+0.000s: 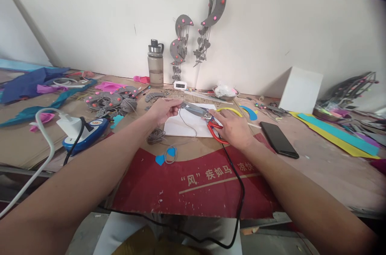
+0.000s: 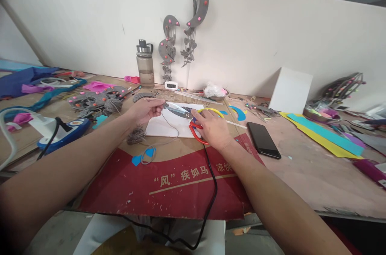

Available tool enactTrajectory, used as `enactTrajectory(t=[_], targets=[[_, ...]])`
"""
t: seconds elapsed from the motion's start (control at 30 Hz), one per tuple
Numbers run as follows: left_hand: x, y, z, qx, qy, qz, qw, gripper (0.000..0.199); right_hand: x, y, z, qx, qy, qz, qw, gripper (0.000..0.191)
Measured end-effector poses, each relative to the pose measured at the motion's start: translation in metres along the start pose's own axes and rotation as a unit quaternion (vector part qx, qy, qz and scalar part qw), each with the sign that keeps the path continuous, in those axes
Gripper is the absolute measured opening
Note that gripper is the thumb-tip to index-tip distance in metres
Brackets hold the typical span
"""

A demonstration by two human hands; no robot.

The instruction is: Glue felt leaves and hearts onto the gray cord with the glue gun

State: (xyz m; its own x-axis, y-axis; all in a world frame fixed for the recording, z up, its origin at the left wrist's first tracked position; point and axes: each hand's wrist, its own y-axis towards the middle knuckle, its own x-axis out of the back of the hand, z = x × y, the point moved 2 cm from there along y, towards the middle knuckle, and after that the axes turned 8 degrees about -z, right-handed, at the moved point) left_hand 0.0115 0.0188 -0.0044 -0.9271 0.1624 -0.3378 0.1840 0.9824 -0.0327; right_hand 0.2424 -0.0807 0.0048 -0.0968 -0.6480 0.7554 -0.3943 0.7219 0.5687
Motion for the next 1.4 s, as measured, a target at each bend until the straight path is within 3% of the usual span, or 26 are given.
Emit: enactTrajectory(t=[0.53, 1.03, 1.2, 1.4], targets=[[0.0, 0.0, 0.0, 0.007, -0.015, 0.002, 1.0, 0.015, -0.003, 0.0, 0.001, 0.0, 0.017, 0.045, 0.999, 0.049], [0.001, 0.002, 0.004, -0.005, 0.006, 0.015, 1.0, 0.017, -0.002, 0.001, 0.0, 0.014, 0.013, 0.025, 1.0, 0.051], [0.006, 0.007, 0.006, -0.042, 0.046, -0.012, 0.998, 0.017, -0.004, -0.001, -0.002, 0.02, 0.019, 0.042, 0.999, 0.052], [0.014, 0.01, 0.0, -0.096, 0.076, -0.063, 0.99, 0.02, -0.007, -0.006, -0.006, 0.095, 0.078, 0.04, 0.992, 0.049]])
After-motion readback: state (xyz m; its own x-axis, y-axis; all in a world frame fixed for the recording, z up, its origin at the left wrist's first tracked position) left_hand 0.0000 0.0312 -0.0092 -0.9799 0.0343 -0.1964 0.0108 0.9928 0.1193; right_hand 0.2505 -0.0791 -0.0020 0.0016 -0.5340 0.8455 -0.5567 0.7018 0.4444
